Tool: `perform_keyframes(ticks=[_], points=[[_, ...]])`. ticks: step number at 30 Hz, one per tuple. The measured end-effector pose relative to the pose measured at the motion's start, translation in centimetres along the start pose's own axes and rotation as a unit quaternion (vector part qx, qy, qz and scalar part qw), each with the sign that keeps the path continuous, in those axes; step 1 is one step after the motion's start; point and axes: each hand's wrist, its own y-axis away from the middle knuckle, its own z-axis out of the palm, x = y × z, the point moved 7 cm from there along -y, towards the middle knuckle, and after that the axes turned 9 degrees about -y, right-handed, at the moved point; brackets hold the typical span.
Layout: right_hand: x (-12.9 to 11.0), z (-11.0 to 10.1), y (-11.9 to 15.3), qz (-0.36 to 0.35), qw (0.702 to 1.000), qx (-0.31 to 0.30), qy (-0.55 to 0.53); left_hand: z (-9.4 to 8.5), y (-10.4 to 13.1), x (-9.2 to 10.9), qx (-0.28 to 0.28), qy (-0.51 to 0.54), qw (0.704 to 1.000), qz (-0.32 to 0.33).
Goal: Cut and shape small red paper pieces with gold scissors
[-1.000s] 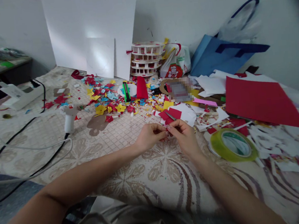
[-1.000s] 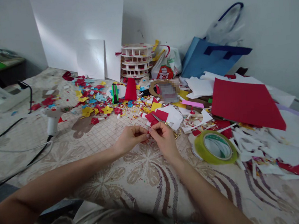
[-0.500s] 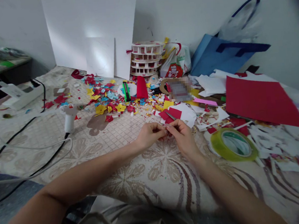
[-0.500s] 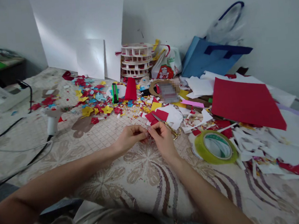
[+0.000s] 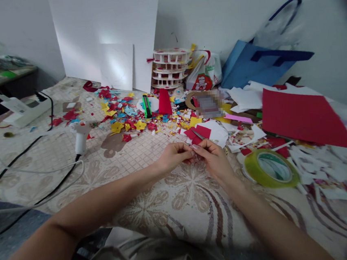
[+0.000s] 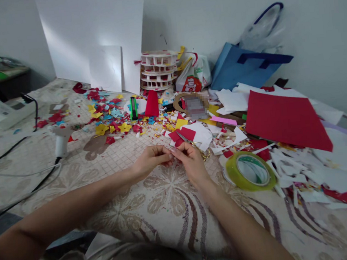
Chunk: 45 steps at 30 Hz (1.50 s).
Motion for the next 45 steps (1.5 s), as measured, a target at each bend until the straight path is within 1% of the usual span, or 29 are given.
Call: perform_keyframes(ticks=[3, 8, 14, 17, 20, 22, 24, 26, 29, 32, 36, 38, 41, 45], points=[[0.0, -0.4, -0.1, -0.004, 0.999, 0.005, 0.034, -0.1, -0.1, -0.2, -0.002, 0.008, 1.000, -0.011], [0.6, -0.8, -0.3, 0.040, 0.999, -0.022, 0.018, -0.3, -0.3, -0.6, 0.012, 0.049, 0.998, -0.043], [0.2, -1.1, -0.4, 0.001, 0.998, -0.020, 0.054, -0.1, -0.2, -0.6, 0.000, 0.053, 0.997, -0.050], [0.4, -1.0, -0.4, 0.029, 0.998, -0.031, 0.043, -0.2, -0.3, -0.8, 0.006, 0.051, 0.997, -0.052], [0.5, -1.3, -0.4, 0.052, 0.998, -0.021, 0.034, -0.4, -0.3, -0.9, 0.016, 0.051, 0.997, -0.055], [0.4, -1.3, -0.4, 0.047, 0.997, -0.024, 0.050, -0.3, -0.3, -0.8, 0.006, 0.038, 0.998, -0.055], [0.2, -1.3, -0.4, 0.037, 0.996, -0.031, 0.069, -0.1, -0.3, -0.7, -0.022, 0.001, 0.998, -0.056], [0.3, -1.1, -0.3, 0.034, 0.996, -0.040, 0.078, 0.0, -0.4, -0.5, -0.042, -0.054, 0.997, -0.047], [0.4, -0.5, -0.1, 0.041, 0.993, -0.071, 0.080, -0.2, -0.5, 0.3, -0.035, -0.111, 0.993, 0.004], [0.6, 0.0, 0.1, 0.054, 0.991, -0.105, 0.067, -0.2, -0.5, 0.9, -0.044, -0.109, 0.992, 0.053], [0.7, 0.0, 0.1, 0.087, 0.989, -0.115, 0.036, 0.0, -0.5, 1.1, -0.055, -0.072, 0.994, 0.068], [0.6, -0.1, 0.0, 0.082, 0.989, -0.117, 0.036, 0.0, -0.4, 1.2, -0.054, -0.064, 0.994, 0.069], [0.3, 0.2, 0.2, 0.062, 0.987, -0.131, 0.066, 0.1, -0.4, 1.0, -0.049, -0.067, 0.995, 0.058], [0.2, 0.6, 0.3, 0.054, 0.984, -0.140, 0.099, 0.0, -0.4, 0.2, -0.049, -0.052, 0.997, 0.010]])
